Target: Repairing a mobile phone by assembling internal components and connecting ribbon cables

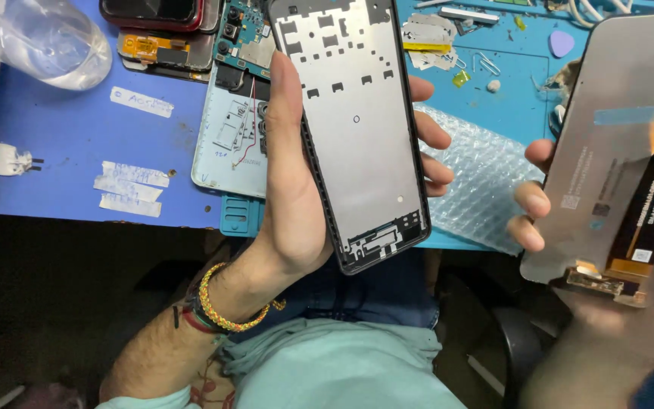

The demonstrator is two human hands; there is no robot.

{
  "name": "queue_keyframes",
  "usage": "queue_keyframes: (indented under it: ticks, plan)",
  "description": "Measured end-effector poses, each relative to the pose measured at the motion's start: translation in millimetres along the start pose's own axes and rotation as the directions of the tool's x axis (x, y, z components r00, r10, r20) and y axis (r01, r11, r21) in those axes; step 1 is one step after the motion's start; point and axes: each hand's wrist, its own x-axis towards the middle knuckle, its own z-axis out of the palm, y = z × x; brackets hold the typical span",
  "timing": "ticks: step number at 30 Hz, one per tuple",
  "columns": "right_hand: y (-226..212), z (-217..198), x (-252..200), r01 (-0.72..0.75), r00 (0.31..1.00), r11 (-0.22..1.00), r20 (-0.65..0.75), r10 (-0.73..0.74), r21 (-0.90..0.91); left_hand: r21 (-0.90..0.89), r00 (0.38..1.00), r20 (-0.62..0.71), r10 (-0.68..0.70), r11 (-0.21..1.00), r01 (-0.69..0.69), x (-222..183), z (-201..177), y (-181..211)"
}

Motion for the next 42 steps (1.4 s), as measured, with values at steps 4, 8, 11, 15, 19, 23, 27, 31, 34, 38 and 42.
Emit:
queue_keyframes:
  ticks: [4, 8, 11, 15, 19, 23, 27, 31, 34, 38, 42]
  plan:
    - [-16, -30, 5, -0.149, 0.987, 0.988, -0.061, 0.151, 0.037, 0.074, 0.996, -0.041, 0.073, 0.995, -0.07, 3, 11, -6]
    - [-24, -77, 3, -0.174, 0.983, 0.903, -0.13, 0.132, -0.392, 0.141, 0.964, -0.111, 0.242, 0.964, -0.226, 11, 22, -17]
    - [-34, -63, 26, -0.094, 0.99, 0.818, -0.139, 0.018, -0.568, 0.161, 0.933, -0.135, 0.335, 0.936, -0.313, 20, 24, -27]
    - [-46, 1, 29, 0.379, 0.922, 0.346, 0.316, -0.224, -0.859, 0.09, 0.904, -0.096, 0.417, 0.908, -0.41, 28, 19, -39]
    - [-42, 26, 12, 0.3, 0.949, 0.501, 0.198, -0.247, -0.812, 0.074, 0.897, -0.076, 0.436, 0.899, -0.431, 26, 19, -41]
    - [-45, 24, 7, 0.226, 0.969, 0.485, 0.143, -0.202, -0.845, 0.096, 0.888, -0.063, 0.455, 0.889, -0.448, 24, 19, -39]
    - [-39, 5, -2, 0.251, 0.964, 0.534, 0.155, -0.218, -0.807, 0.158, 0.888, -0.033, 0.459, 0.88, -0.448, 19, 23, -36]
    - [-44, -8, -3, 0.209, 0.978, 0.553, 0.161, -0.134, -0.806, 0.189, 0.877, 0.007, 0.48, 0.861, -0.472, 14, 24, -40]
    - [-42, -11, 1, 0.347, 0.937, 0.501, 0.31, -0.159, -0.792, 0.109, 0.895, -0.007, 0.446, 0.89, -0.443, 12, 25, -41]
    - [-40, 4, 1, 0.167, 0.984, 0.604, 0.092, -0.154, -0.78, 0.024, 0.899, 0.017, 0.438, 0.898, -0.439, 10, 24, -40]
    - [-42, 25, -1, 0.079, 0.996, 0.576, 0.036, -0.087, -0.814, -0.043, 0.887, 0.075, 0.456, 0.89, -0.454, 9, 18, -42]
